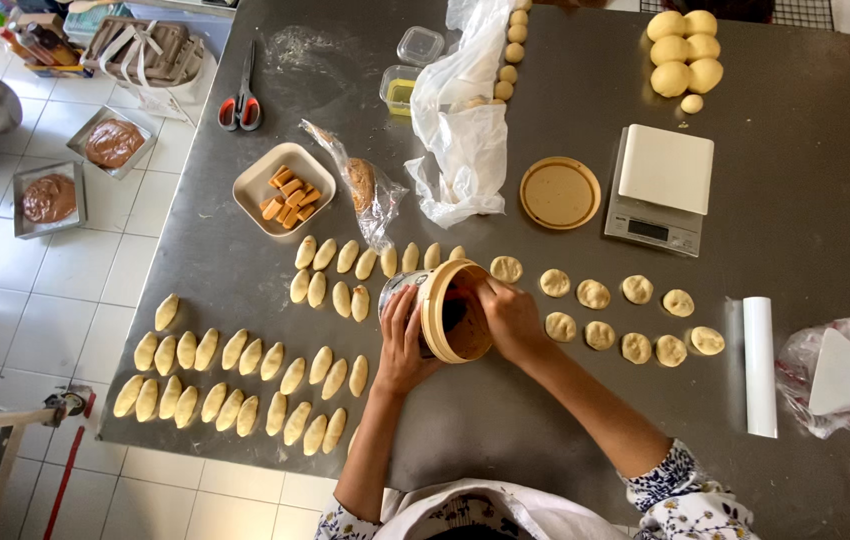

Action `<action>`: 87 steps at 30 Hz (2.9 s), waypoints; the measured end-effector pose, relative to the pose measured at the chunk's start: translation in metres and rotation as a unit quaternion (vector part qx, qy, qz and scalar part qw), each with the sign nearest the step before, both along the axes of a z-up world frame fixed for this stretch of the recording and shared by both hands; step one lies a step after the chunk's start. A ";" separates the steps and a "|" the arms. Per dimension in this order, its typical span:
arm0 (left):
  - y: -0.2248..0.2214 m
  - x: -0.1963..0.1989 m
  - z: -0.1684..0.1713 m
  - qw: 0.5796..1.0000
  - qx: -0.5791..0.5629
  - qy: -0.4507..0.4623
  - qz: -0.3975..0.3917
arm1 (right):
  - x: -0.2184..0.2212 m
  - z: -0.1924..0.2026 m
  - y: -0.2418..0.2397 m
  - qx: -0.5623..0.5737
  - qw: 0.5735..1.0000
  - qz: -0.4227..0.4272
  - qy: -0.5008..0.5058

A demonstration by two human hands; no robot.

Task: The person flattens small rounds of dough on a table and uses a spoon to place a dark filling from a container into the center of each piece.

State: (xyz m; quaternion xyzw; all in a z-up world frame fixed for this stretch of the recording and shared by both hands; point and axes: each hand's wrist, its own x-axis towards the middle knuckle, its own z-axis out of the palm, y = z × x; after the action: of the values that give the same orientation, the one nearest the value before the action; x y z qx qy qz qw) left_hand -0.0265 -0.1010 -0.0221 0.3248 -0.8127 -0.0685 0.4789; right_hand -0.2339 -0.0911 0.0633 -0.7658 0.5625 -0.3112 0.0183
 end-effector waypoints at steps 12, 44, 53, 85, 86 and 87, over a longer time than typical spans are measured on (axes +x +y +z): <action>0.005 -0.015 0.015 0.944 0.146 0.054 0.292 | -0.034 0.003 0.010 0.239 0.858 -0.134 -0.434; 0.010 -0.133 -0.003 0.976 0.149 -0.155 -0.020 | -0.100 -0.059 0.003 -0.012 0.945 -0.277 -0.175; 0.043 -0.087 -0.012 0.968 0.189 -0.164 -0.001 | -0.102 -0.075 0.009 0.084 0.917 -0.286 -0.265; 0.074 -0.034 0.011 0.983 0.128 -0.057 0.115 | 0.055 0.015 -0.042 -0.031 0.998 0.035 0.048; 0.071 -0.030 0.013 0.982 0.122 -0.060 0.130 | 0.066 0.007 -0.052 -0.014 0.997 0.033 0.063; 0.068 -0.027 0.014 0.981 0.117 -0.062 0.145 | 0.076 -0.001 -0.058 0.003 0.996 0.031 0.078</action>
State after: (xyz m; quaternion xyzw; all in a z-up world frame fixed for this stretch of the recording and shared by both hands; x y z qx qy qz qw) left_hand -0.0532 -0.0328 -0.0080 0.4967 -0.7715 -0.0723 0.3909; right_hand -0.1575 -0.1488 0.0627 -0.8047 0.5392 -0.2481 -0.0136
